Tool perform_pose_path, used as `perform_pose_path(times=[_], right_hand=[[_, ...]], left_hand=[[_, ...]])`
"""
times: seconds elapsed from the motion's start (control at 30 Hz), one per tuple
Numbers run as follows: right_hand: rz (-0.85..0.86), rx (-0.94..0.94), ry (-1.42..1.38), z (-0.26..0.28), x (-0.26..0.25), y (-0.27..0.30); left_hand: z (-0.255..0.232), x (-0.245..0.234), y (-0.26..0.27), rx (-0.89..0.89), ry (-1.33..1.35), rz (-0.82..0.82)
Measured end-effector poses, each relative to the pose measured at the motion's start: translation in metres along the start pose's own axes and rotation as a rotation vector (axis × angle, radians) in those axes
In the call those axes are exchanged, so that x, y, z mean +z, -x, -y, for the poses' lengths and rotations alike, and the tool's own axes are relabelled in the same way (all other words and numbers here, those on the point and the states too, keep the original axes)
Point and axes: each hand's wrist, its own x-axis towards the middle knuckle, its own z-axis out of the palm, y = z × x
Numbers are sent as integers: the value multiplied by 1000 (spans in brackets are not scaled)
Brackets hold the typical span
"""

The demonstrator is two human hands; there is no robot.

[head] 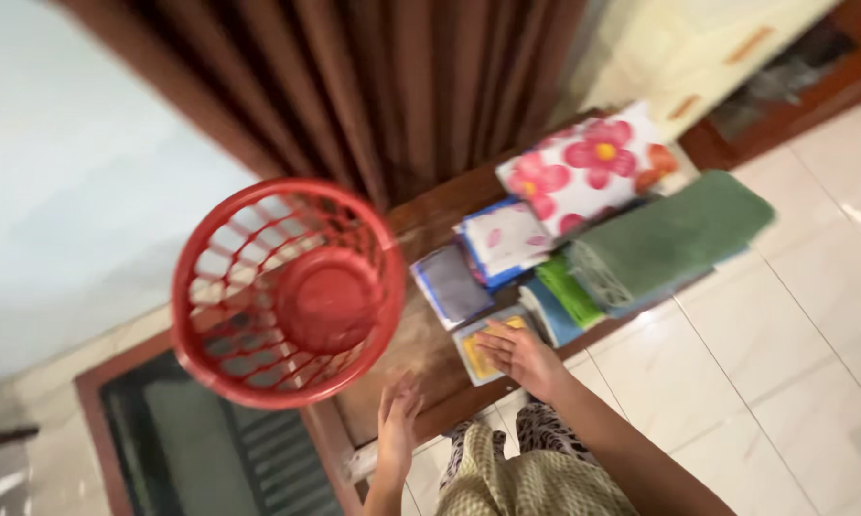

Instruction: The person folds towels and patterned bed linens on a wooden table and places them into a white plastic storage cabinet. The person opens the cabinet doors, stacks the folded items inside, and closes the doors.

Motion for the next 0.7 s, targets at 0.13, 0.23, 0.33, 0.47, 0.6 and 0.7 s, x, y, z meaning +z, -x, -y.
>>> perform_pose_path(times=[0.13, 0.23, 0.33, 0.47, 0.6, 0.7], right_hand=[[-150, -100, -92, 36, -33, 68], [-203, -187, -156, 65, -64, 118], [-236, -256, -164, 94, -100, 165], [-303, -298, -150, 129, -153, 230], [-387, -340, -133, 172, -208, 283], [-391, -407, -155, 198, -251, 315]], left_hand=[[-3, 72, -5, -53, -107, 105], [3, 137, -3, -54, -207, 189], [25, 200, -1, -47, -257, 288], [85, 285, 10, -104, -263, 360], [147, 374, 13, -152, -347, 456], [188, 438, 19, -129, -340, 572]])
